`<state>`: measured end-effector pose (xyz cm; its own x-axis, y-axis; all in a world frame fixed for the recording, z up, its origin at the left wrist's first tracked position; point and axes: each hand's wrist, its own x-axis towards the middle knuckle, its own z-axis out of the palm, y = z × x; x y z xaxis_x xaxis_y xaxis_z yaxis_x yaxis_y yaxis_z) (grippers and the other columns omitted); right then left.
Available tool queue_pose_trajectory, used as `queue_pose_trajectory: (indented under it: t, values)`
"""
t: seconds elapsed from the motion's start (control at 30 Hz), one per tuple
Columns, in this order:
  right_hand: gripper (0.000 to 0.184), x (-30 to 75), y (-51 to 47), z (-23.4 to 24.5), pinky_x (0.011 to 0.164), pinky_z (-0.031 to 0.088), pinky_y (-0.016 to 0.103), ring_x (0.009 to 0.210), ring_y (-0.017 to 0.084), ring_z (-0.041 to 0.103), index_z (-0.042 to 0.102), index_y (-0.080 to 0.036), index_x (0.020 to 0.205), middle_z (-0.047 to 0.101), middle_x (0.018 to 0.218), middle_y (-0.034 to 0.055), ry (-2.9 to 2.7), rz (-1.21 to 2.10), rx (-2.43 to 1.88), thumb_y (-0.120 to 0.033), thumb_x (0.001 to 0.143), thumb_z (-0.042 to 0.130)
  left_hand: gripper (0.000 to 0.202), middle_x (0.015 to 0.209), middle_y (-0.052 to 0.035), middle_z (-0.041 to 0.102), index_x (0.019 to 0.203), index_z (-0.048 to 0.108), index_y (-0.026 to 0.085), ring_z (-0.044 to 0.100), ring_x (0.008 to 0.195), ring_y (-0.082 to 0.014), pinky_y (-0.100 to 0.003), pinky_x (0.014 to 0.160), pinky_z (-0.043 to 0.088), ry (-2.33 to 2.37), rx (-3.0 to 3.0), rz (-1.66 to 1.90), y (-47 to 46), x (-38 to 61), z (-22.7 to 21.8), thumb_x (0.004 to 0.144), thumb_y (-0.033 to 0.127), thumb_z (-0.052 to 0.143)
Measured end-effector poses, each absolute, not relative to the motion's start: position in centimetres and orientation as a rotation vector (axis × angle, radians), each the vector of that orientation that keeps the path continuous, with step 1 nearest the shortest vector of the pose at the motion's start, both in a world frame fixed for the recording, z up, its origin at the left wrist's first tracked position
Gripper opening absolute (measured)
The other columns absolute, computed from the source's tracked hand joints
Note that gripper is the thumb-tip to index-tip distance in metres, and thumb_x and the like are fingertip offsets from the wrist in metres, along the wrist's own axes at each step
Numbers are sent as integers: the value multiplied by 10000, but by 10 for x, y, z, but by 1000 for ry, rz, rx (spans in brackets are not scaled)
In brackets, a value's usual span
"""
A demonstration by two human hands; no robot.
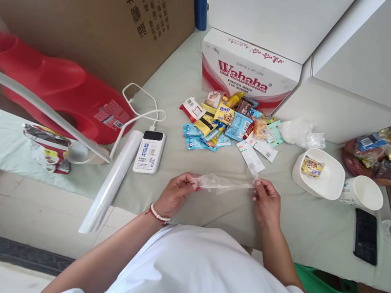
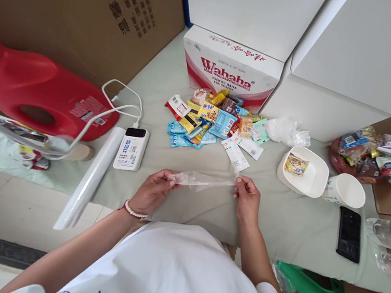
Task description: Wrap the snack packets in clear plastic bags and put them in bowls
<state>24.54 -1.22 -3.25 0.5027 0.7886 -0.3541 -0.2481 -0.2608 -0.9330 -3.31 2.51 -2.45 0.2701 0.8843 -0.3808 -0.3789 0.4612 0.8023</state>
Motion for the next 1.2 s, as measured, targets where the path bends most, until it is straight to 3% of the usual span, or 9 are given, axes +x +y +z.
queue_pose_trajectory:
  t: [0.2,0.37,0.5,0.63,0.77,0.9,1.03,1.13,1.2]
  values:
    - [393,246,-11,-32,530,452,223,625,98,532,690,-233,838,668,798,-7,-296,1237,-1381,-432,608,939,296,809,-44,716,762,721,174,633,776,-155,-282,738,498,1069,910,710,-11,-66,-23,759,422,882]
    - [272,239,-9,-32,657,475,287,709,144,552,733,-230,914,695,879,23,-745,965,-1681,-460,779,783,385,956,-95,797,848,598,186,728,766,-179,-280,688,528,1089,526,803,-12,-71,-5,765,448,869]
    - [235,242,-10,-22,714,481,315,717,162,557,736,-226,926,705,881,29,-1045,845,-1806,-445,847,703,402,854,-53,781,852,538,191,689,631,-130,-227,588,497,1146,455,952,17,-65,3,731,379,871]
    - [238,247,-21,-12,636,482,270,700,141,544,721,-234,858,665,803,-7,-846,1091,-1619,-449,790,793,378,731,4,706,821,517,189,606,556,-86,-191,535,449,1185,389,1032,41,-60,-4,686,318,845]
    - [305,251,-37,-9,769,599,317,875,172,674,717,-237,840,746,960,9,-414,1234,-1396,-415,676,902,425,799,-11,670,865,496,212,565,577,-109,-225,513,415,1327,525,977,40,-52,-19,745,507,777]
    - [290,252,-45,-9,825,628,355,873,189,738,707,-227,806,797,1014,40,-266,1291,-1303,-354,640,908,504,1116,-94,662,1095,579,207,643,954,-219,-365,806,537,1621,1339,1131,36,-38,-20,801,584,738]
    - [245,251,-41,-5,751,630,329,786,187,758,707,-214,793,807,1060,64,-352,1389,-1299,-337,653,866,777,1456,-170,574,1425,506,195,411,1465,-356,-545,1226,287,1178,2146,886,58,0,-14,839,673,686]
    - [218,254,-37,1,723,623,315,766,185,759,724,-203,805,800,1116,81,-446,1446,-1311,-341,674,831,781,1490,-200,560,1467,479,166,396,1484,-371,-550,1228,253,1135,2230,624,86,33,-14,890,676,606]
    - [215,259,-36,4,706,615,303,742,174,746,739,-200,828,799,1104,83,-493,1450,-1321,-339,682,815,599,1242,-165,701,1299,609,170,581,1276,-346,-486,1101,400,1066,2208,408,101,45,-15,896,613,607]
